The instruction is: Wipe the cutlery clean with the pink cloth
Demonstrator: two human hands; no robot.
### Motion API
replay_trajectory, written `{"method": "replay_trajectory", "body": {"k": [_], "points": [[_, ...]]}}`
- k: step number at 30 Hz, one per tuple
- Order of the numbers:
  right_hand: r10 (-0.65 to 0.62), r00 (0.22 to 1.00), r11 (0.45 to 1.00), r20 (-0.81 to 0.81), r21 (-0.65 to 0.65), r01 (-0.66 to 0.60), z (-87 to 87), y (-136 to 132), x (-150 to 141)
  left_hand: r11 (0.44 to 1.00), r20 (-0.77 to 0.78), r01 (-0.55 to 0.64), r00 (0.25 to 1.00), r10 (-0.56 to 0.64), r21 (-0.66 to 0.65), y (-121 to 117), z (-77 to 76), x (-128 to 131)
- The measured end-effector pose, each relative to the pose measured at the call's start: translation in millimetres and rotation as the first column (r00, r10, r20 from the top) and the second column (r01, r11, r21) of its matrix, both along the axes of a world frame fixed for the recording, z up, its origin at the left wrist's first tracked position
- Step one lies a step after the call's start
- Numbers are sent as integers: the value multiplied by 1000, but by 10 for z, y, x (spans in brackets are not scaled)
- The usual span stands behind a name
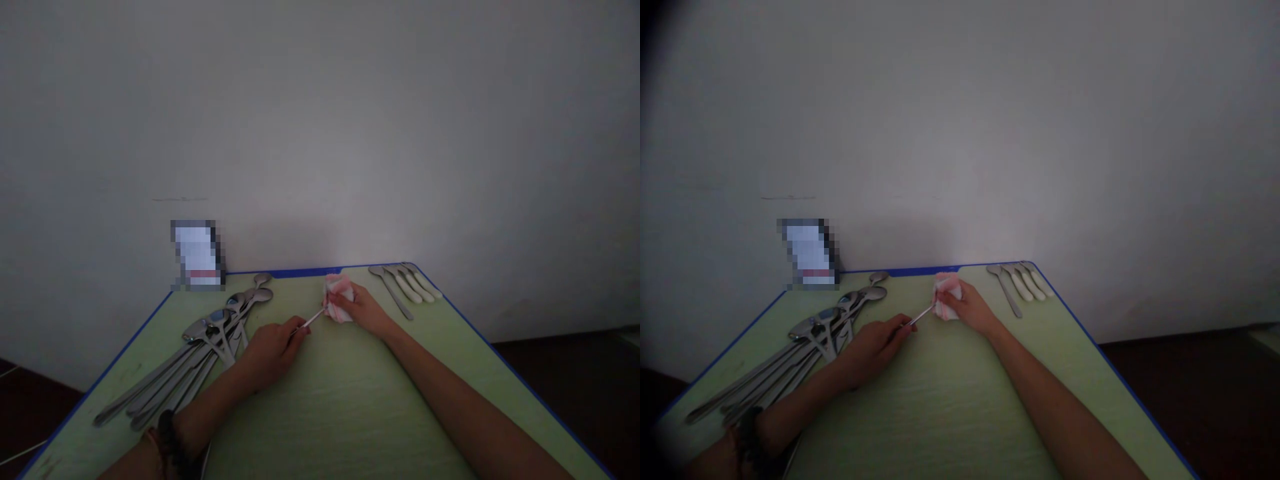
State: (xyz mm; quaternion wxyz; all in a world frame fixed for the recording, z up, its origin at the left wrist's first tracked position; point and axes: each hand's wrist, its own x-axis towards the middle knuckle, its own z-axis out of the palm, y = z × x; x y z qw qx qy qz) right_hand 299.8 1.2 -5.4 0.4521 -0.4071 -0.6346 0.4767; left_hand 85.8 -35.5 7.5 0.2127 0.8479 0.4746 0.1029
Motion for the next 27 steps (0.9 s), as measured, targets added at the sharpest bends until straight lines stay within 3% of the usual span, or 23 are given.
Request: {"method": "replay_trajectory", "body": {"k": [5, 10, 17, 22, 27], "points": [[16, 1000, 999, -10, -47, -17, 12, -7, -7, 1000, -23, -10, 1000, 10, 6, 4, -7, -1], [-39, 986, 989, -161, -146, 15, -41, 19, -11, 1000, -10, -14, 1000, 14, 1, 10, -5, 6], [-194, 886, 957, -422, -281, 75, -37, 59, -36, 999, -40, 0, 999, 2, 54, 10, -50, -7], [-160, 878, 976, -450, -204, 74, -9, 50, -43, 1000, 3, -17, 1000, 17, 17, 3, -23, -6], [-135, 922, 983, -364, -164, 79, -52, 42, -43, 999, 50, -49, 997, 50, -19, 8, -20, 4]]}}
